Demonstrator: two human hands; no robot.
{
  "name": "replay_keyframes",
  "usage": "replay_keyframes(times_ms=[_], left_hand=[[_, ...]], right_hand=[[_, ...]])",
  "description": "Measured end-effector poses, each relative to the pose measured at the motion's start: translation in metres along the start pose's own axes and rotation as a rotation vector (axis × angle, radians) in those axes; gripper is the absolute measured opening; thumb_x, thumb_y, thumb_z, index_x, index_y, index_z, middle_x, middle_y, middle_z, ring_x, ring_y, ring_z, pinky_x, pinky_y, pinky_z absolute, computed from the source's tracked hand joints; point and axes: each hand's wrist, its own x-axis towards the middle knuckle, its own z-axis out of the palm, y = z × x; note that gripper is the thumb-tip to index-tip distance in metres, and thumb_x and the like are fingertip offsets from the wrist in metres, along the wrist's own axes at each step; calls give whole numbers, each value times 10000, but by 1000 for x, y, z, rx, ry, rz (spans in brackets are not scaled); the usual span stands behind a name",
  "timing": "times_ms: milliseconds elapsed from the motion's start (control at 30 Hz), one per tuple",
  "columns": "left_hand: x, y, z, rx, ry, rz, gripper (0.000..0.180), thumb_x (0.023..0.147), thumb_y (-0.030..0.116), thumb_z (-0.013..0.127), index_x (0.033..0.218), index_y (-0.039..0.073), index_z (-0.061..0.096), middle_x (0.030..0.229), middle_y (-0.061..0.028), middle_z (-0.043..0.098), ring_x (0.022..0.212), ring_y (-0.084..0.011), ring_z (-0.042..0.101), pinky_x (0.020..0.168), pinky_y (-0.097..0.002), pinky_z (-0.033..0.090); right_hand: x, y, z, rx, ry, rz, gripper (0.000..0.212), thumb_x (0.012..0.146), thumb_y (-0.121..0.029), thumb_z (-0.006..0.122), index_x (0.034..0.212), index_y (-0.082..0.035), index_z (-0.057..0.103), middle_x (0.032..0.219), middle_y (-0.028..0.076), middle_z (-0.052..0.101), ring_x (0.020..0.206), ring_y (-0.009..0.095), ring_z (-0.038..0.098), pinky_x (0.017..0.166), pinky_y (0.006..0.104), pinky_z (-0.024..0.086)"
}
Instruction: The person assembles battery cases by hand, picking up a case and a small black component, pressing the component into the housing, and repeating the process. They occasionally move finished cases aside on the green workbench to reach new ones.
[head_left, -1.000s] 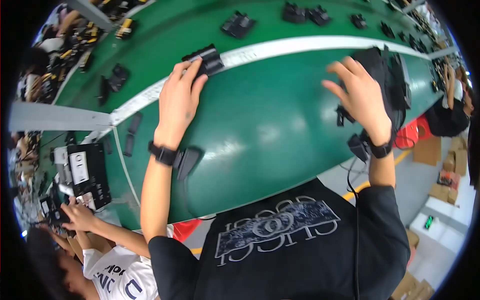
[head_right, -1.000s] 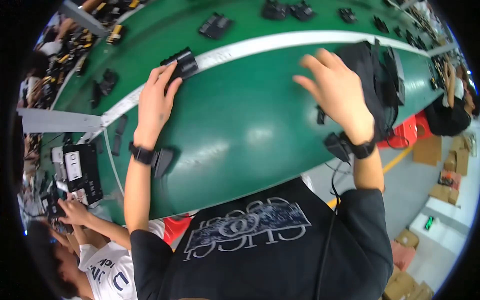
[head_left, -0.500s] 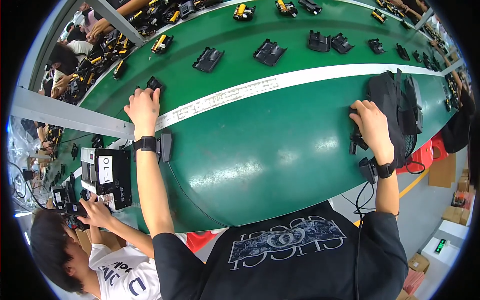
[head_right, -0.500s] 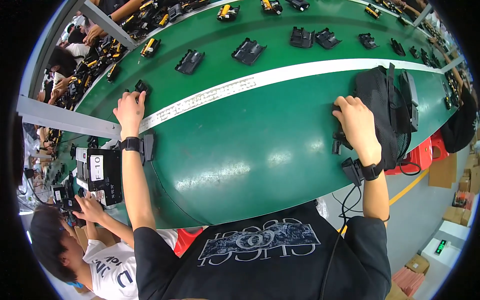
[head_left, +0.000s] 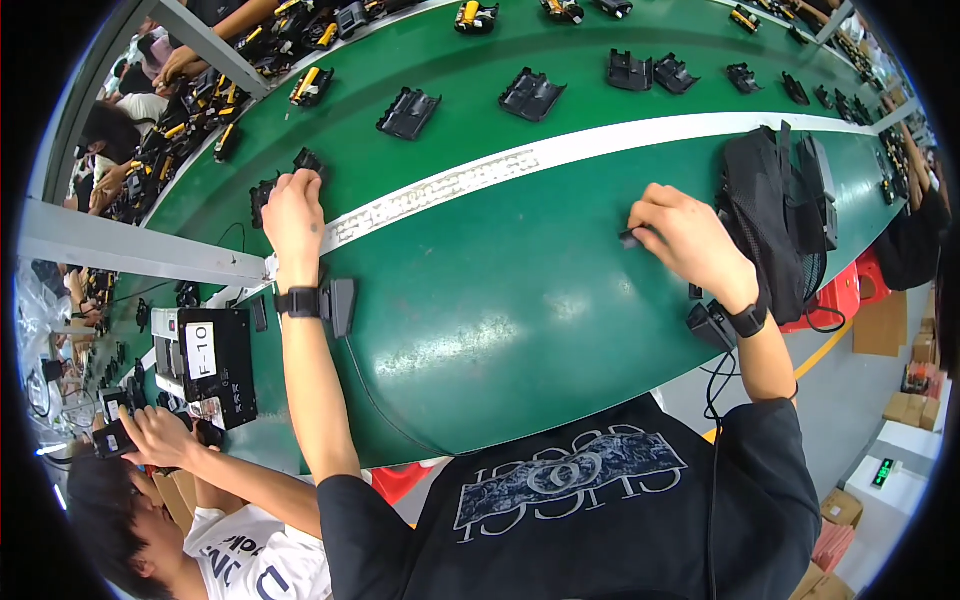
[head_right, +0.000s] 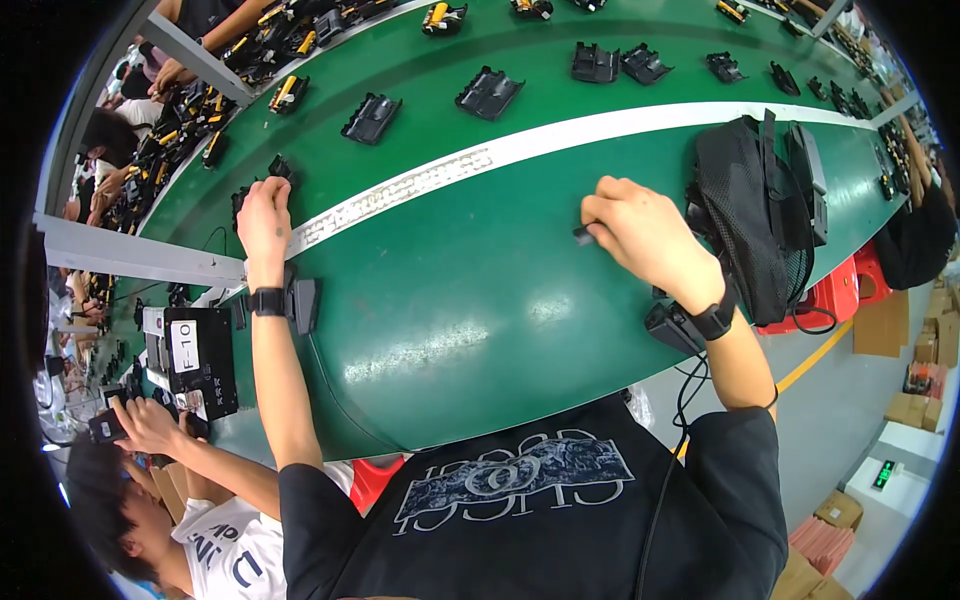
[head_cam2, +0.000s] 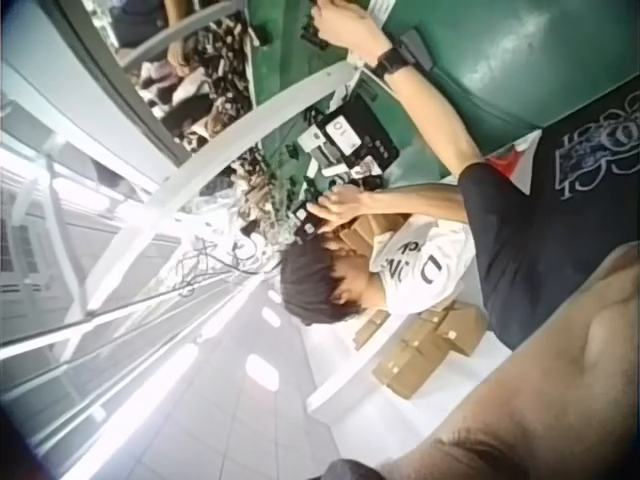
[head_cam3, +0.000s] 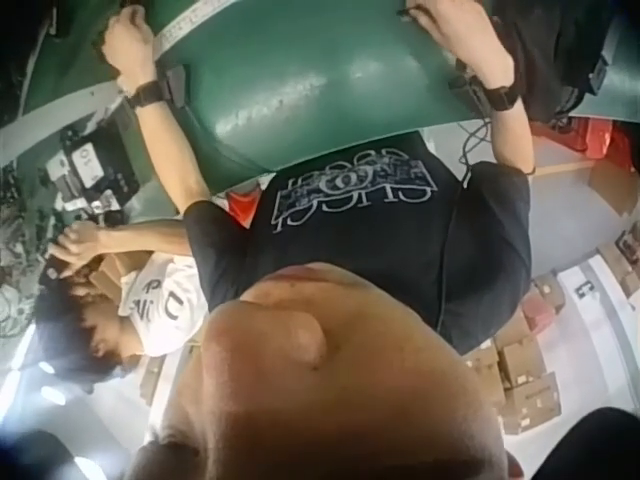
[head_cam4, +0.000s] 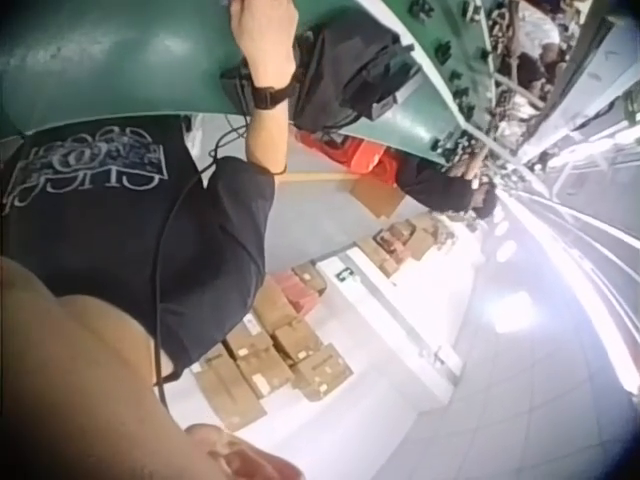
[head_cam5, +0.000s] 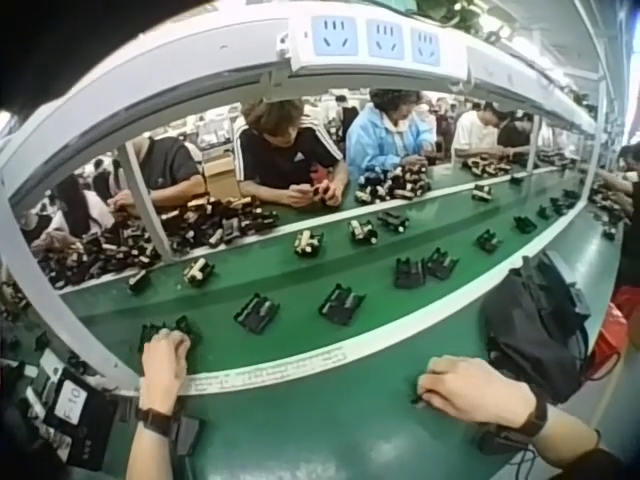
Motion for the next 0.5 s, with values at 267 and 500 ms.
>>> replay_keyframes(times_ms=[267, 500], left_hand=[[-83, 99, -60, -347, -318, 633, 167, 898, 61, 720, 1059, 92, 754, 1125, -42, 703, 1028, -283, 642, 888, -413, 500], [-116, 113, -47, -407, -290, 559, 398, 835, 60, 804, 1223, 109, 729, 1175, -28, 705, 1008, -243, 631, 858, -396, 490]], right_hand=[[10, -4, 20, 92, -103, -42, 122, 929, -114, 747, 964, -58, 645, 961, 113, 585, 932, 349, 645, 787, 470, 529], [22, -14, 37, 97, -134, -75, 131, 941, -127, 745, 960, -59, 634, 960, 105, 593, 919, 349, 646, 778, 471, 526]])
